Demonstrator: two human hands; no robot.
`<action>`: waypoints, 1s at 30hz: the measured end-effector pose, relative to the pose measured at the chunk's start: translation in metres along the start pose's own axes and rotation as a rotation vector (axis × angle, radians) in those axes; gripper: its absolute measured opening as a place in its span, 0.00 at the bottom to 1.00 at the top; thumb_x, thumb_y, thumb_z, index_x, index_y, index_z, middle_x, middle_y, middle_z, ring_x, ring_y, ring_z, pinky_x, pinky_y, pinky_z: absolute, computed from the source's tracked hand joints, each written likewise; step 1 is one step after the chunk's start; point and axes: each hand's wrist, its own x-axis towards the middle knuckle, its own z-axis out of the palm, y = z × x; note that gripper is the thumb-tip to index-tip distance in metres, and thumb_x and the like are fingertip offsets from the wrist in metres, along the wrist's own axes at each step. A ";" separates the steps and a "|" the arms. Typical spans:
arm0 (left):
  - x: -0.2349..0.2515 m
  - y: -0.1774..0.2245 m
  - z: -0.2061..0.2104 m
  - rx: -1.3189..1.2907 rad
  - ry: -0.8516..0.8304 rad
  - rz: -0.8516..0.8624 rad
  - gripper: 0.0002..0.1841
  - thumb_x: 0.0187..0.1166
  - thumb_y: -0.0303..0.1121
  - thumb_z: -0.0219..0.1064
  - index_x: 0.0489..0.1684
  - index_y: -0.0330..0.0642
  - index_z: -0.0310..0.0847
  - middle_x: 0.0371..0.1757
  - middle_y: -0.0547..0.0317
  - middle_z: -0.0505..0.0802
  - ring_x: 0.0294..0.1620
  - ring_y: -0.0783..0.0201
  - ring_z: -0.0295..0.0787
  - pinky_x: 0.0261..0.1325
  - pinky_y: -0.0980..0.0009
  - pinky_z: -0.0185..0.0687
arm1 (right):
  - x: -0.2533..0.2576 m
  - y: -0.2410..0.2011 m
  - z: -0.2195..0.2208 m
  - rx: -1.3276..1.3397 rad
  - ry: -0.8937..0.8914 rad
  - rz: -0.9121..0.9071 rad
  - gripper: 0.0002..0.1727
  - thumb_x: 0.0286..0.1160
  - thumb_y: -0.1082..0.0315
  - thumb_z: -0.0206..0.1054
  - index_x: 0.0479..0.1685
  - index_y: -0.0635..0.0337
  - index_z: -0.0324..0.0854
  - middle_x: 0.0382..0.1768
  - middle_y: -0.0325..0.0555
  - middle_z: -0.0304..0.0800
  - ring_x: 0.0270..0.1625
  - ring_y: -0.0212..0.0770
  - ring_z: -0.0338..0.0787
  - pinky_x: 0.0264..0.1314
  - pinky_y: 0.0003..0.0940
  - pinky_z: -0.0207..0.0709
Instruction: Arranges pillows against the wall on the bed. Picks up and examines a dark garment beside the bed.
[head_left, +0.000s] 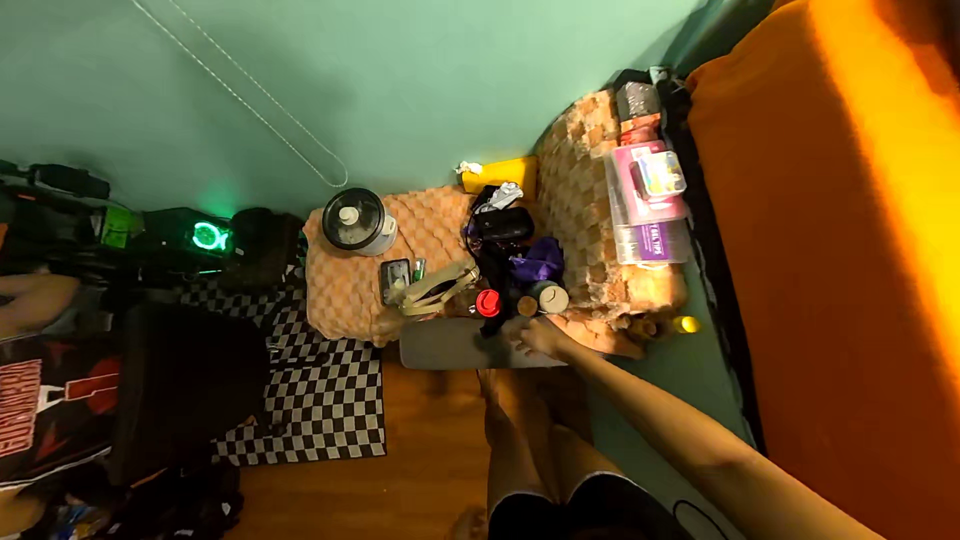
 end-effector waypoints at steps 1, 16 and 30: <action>0.010 0.005 -0.015 0.003 -0.015 0.014 0.23 0.92 0.36 0.53 0.77 0.29 0.73 0.70 0.34 0.86 0.72 0.41 0.84 0.78 0.45 0.74 | 0.015 0.004 0.009 0.177 0.003 0.054 0.25 0.94 0.57 0.49 0.79 0.64 0.72 0.74 0.64 0.77 0.68 0.57 0.85 0.67 0.53 0.80; 0.150 0.114 -0.197 -0.505 -0.122 0.062 0.27 0.95 0.45 0.38 0.80 0.35 0.68 0.66 0.44 0.90 0.67 0.50 0.88 0.68 0.49 0.82 | 0.021 -0.054 0.037 0.491 0.925 -0.297 0.24 0.76 0.64 0.70 0.12 0.52 0.64 0.17 0.33 0.66 0.21 0.31 0.67 0.29 0.32 0.65; 0.207 0.249 -0.171 -0.931 -0.762 0.301 0.35 0.76 0.37 0.54 0.88 0.49 0.51 0.69 0.42 0.87 0.49 0.54 0.93 0.45 0.62 0.91 | -0.153 -0.031 0.061 0.076 0.144 -0.128 0.21 0.83 0.56 0.66 0.67 0.60 0.80 0.54 0.55 0.90 0.48 0.48 0.93 0.53 0.49 0.88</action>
